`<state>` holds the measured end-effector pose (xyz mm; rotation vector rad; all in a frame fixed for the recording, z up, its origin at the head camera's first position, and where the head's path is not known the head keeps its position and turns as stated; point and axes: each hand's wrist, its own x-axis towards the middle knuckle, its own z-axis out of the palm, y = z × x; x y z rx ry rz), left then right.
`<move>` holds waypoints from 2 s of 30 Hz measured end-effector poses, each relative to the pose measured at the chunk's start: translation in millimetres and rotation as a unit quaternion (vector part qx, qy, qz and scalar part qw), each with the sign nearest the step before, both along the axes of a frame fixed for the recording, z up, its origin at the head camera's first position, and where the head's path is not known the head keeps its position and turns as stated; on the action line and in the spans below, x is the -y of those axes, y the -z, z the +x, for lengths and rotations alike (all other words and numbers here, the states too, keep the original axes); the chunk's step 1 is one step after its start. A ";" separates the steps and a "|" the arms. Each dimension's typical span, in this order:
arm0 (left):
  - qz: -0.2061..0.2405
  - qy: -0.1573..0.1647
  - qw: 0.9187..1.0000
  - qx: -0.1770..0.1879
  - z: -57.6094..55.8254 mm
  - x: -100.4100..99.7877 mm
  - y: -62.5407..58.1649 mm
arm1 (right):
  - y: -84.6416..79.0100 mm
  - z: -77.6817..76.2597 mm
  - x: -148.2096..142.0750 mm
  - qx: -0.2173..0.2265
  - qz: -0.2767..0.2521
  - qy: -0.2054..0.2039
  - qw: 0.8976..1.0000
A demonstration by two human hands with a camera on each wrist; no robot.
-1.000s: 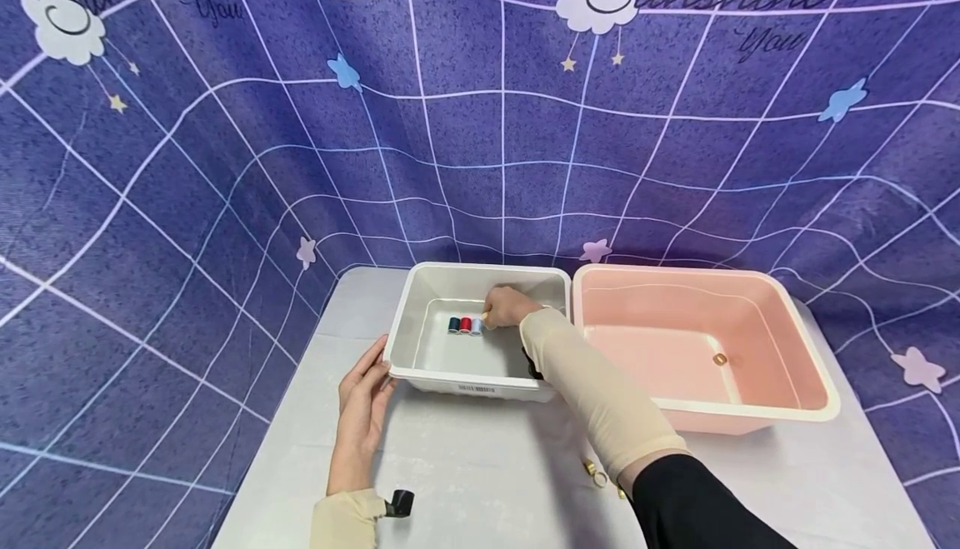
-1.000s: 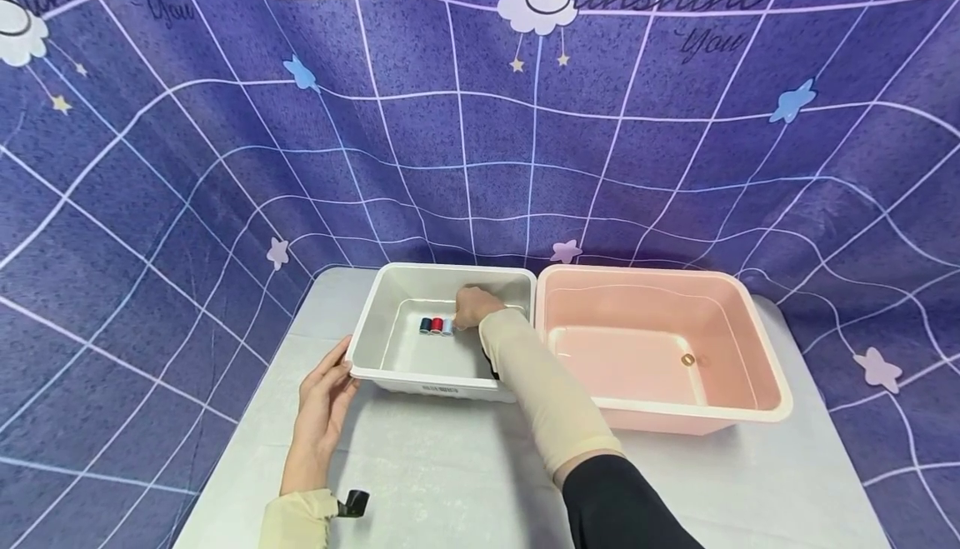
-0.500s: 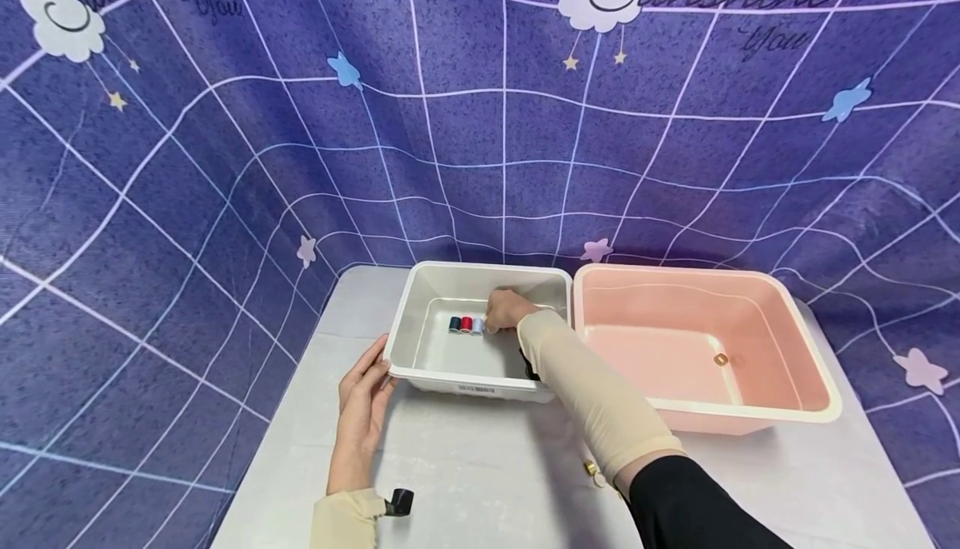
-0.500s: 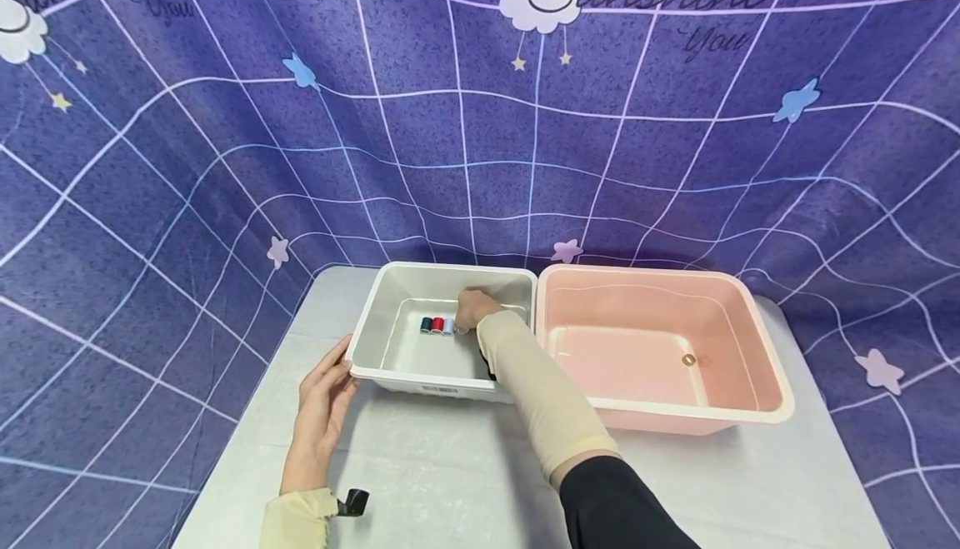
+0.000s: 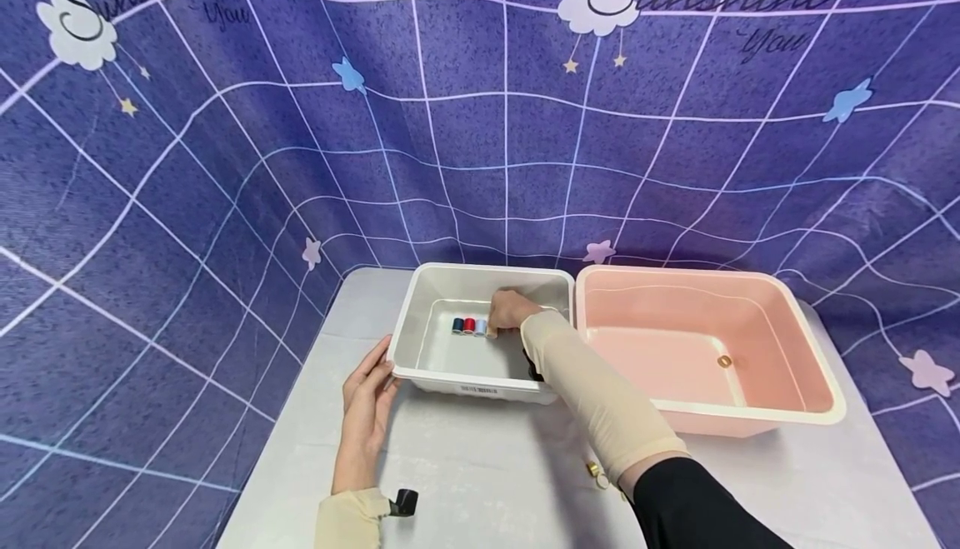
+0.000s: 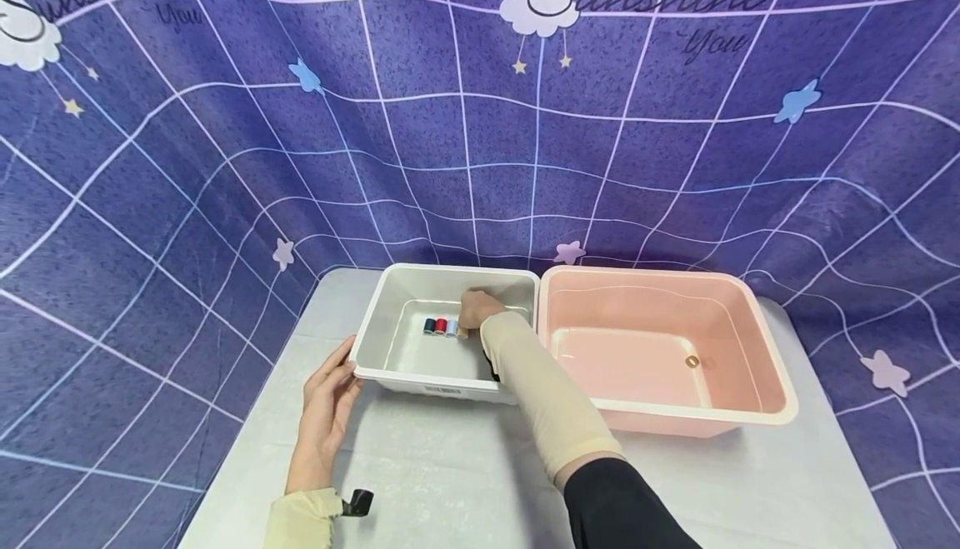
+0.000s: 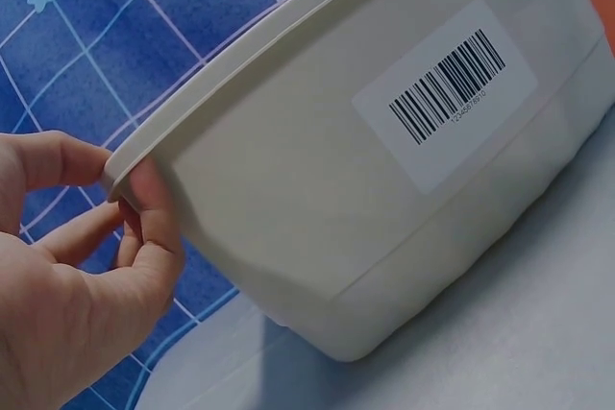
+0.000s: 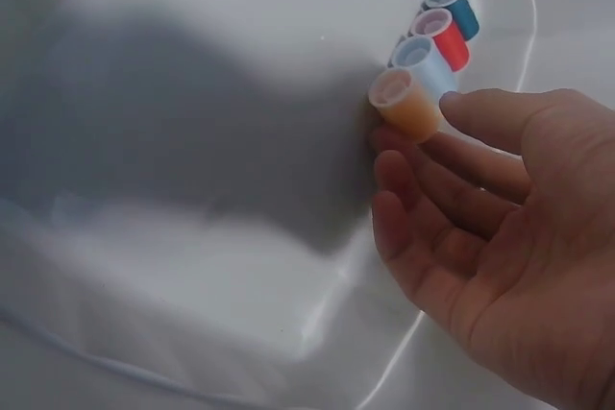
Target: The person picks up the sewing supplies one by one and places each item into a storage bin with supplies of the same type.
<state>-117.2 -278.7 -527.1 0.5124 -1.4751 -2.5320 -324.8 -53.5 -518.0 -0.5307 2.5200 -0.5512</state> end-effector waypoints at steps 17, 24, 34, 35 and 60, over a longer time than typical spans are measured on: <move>0.011 -0.018 1.000 0.010 -0.6 -4.7 0.1 | -37.7 9.3 -3.9 0.018 -0.058 -0.033 0.998; 0.016 -0.018 1.000 0.005 -1.0 -3.4 -0.3 | -62.4 15.5 -3.1 -0.024 -0.061 -0.090 0.994; 0.001 -0.002 1.000 0.001 -1.5 -2.8 0.9 | -109.5 34.5 -17.7 -0.077 -0.100 -0.125 0.984; -0.002 -0.002 1.000 0.000 -1.8 -3.1 1.1 | -112.8 36.5 -20.1 -0.079 -0.105 -0.127 0.983; -0.154 0.016 0.985 0.073 4.3 -5.7 -23.9 | -129.8 103.1 -110.4 -0.111 -0.218 -0.095 0.965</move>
